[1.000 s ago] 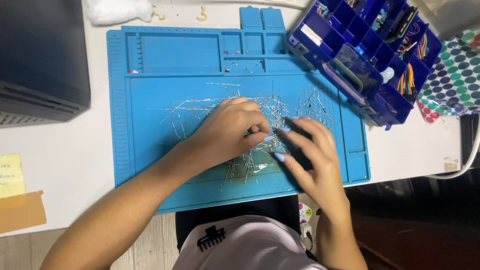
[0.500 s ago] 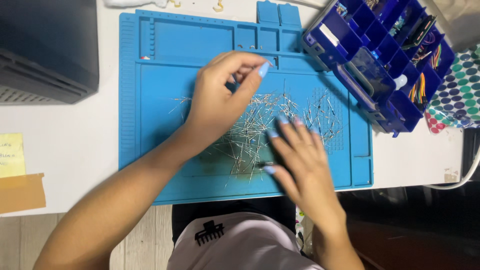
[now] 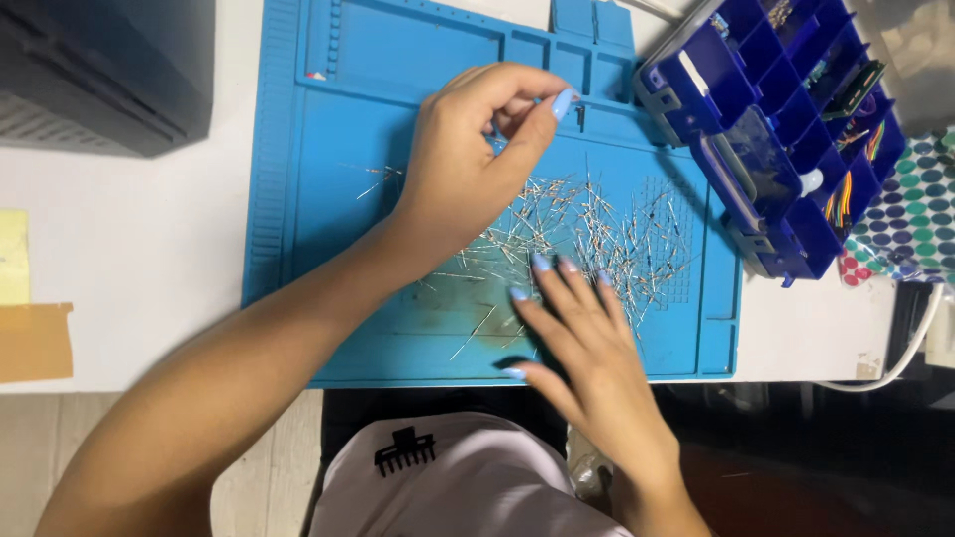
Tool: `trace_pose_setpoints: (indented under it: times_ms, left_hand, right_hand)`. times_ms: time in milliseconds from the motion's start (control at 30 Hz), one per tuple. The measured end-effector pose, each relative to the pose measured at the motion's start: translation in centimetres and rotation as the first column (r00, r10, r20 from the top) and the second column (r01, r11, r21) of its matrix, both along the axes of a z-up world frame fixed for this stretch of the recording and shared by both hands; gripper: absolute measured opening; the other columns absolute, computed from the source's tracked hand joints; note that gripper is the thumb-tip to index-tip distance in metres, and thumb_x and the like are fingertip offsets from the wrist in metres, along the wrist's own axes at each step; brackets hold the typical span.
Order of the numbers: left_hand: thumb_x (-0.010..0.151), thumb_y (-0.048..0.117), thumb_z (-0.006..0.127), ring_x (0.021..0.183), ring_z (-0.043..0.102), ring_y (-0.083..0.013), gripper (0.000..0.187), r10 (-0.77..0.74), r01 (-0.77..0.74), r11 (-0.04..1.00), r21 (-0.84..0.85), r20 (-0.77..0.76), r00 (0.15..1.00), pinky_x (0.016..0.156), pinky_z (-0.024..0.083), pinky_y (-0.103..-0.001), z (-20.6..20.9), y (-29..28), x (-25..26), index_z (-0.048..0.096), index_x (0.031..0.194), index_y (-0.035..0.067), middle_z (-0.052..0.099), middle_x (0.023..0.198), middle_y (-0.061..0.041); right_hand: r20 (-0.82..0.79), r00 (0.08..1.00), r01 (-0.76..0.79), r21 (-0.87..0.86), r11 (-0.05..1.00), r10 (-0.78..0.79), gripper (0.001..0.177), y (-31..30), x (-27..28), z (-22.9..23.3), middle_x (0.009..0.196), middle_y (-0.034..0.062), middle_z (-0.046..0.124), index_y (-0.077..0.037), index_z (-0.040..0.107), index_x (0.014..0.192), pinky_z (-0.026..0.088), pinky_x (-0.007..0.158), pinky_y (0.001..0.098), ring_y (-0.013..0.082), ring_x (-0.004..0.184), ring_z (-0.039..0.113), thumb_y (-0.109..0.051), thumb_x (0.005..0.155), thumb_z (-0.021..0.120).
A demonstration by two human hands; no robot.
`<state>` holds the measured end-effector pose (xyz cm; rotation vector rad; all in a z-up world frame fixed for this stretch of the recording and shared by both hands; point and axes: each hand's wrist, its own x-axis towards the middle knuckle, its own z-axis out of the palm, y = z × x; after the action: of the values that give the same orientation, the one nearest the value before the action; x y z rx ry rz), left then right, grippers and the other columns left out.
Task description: The person repeatedly picks up small electronic components from a blue tray, briefly holds them, and places them into a blue compartmentalized parts organizer. The person continues this cycle throughout the clip.
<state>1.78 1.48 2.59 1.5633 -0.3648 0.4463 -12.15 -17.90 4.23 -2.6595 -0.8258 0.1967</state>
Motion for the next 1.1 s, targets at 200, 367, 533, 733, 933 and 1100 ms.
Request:
trace_pose_setpoints:
  times_ms: [200, 367, 533, 733, 933, 1100]
  left_hand:
    - [0.095, 0.013, 0.065, 0.072, 0.055, -0.0142, 0.008, 0.085, -0.092, 0.991, 0.101, 0.079, 0.993, 0.07, 0.046, -0.031, -1.2, 0.3, 1.1, 0.073, 0.098, 0.014, 0.061, 0.076, 0.003]
    - [0.086, 0.012, 0.072, 0.08, 0.056, -0.0221, 0.009, -0.105, 0.082, 0.911, 0.403, 0.034, 0.994, 0.071, 0.046, -0.04, -3.2, 1.0, 2.5, 0.073, 0.088, 0.021, 0.063, 0.076, 0.006]
    - [0.067, 0.047, 0.096, 0.098, 0.058, -0.0253, 0.038, -0.213, 0.3, 0.621, 0.724, -0.212, 0.954, 0.087, 0.042, -0.044, -4.3, 0.7, 2.5, 0.078, 0.092, 0.024, 0.068, 0.09, 0.003]
    - [0.058, 0.059, 0.097, 0.107, 0.056, -0.0283, 0.067, -0.237, 0.275, 0.571, 0.773, -0.165, 0.957, 0.088, 0.039, -0.044, -4.8, -0.1, 1.8, 0.072, 0.108, 0.021, 0.068, 0.103, -0.001]
    - [0.06, 0.059, 0.095, 0.104, 0.056, -0.0288, 0.075, -0.28, 0.225, 0.575, 0.787, -0.069, 0.958, 0.086, 0.038, -0.045, -5.1, -0.7, 1.1, 0.07, 0.118, 0.02, 0.069, 0.103, -0.002]
    - [0.081, 0.054, 0.084, 0.093, 0.06, -0.0254, 0.047, -0.333, 0.271, 0.64, 0.719, -0.058, 0.941, 0.083, 0.039, -0.043, -4.1, -0.6, 0.6, 0.073, 0.111, 0.02, 0.068, 0.085, 0.002]
  right_hand:
    - [0.068, 0.979, 0.181, 0.16, 0.97, -0.194, 0.042, -1.7, 0.1, 0.0, 0.156, 0.0184, 0.052, -0.005, 0.06, 0.138, 0.029, 0.127, 0.0561, 0.0412, 0.154, 0.041, -0.022, 0.1, 0.063]
    - [0.011, 0.985, 0.172, 0.054, 0.984, -0.173, 0.053, -1.2, 0.1, -0.4, 0.163, 0.0138, 0.044, -0.011, 0.055, 0.147, 0.023, 0.126, 0.0566, 0.0372, 0.157, 0.034, -0.033, 0.099, 0.062]
    - [0.014, 0.986, 0.164, 0.068, 0.984, -0.166, 0.046, -2.1, 0.0, 0.1, 0.159, 0.0136, 0.049, -0.009, 0.06, 0.141, 0.028, 0.124, 0.0534, 0.0381, 0.156, 0.037, -0.03, 0.1, 0.062]
    - [0.036, 0.938, 0.337, 0.15, 0.93, -0.346, 0.05, -3.0, -0.4, -0.3, 0.161, 0.0183, 0.045, -0.004, 0.052, 0.147, 0.027, 0.128, 0.0522, 0.0404, 0.157, 0.033, -0.02, 0.101, 0.062]
    - [-0.03, 0.974, 0.228, 0.1, 0.969, -0.226, 0.059, -2.8, -1.1, -0.8, 0.167, 0.0163, 0.036, -0.009, 0.047, 0.152, 0.016, 0.129, 0.0593, 0.038, 0.16, 0.025, -0.031, 0.1, 0.062]
    - [-0.056, 0.986, 0.166, 0.281, 0.945, -0.157, 0.045, -4.7, -1.2, -0.2, 0.159, 0.0197, 0.047, -0.002, 0.053, 0.144, 0.031, 0.129, 0.0529, 0.039, 0.154, 0.041, -0.019, 0.102, 0.058]
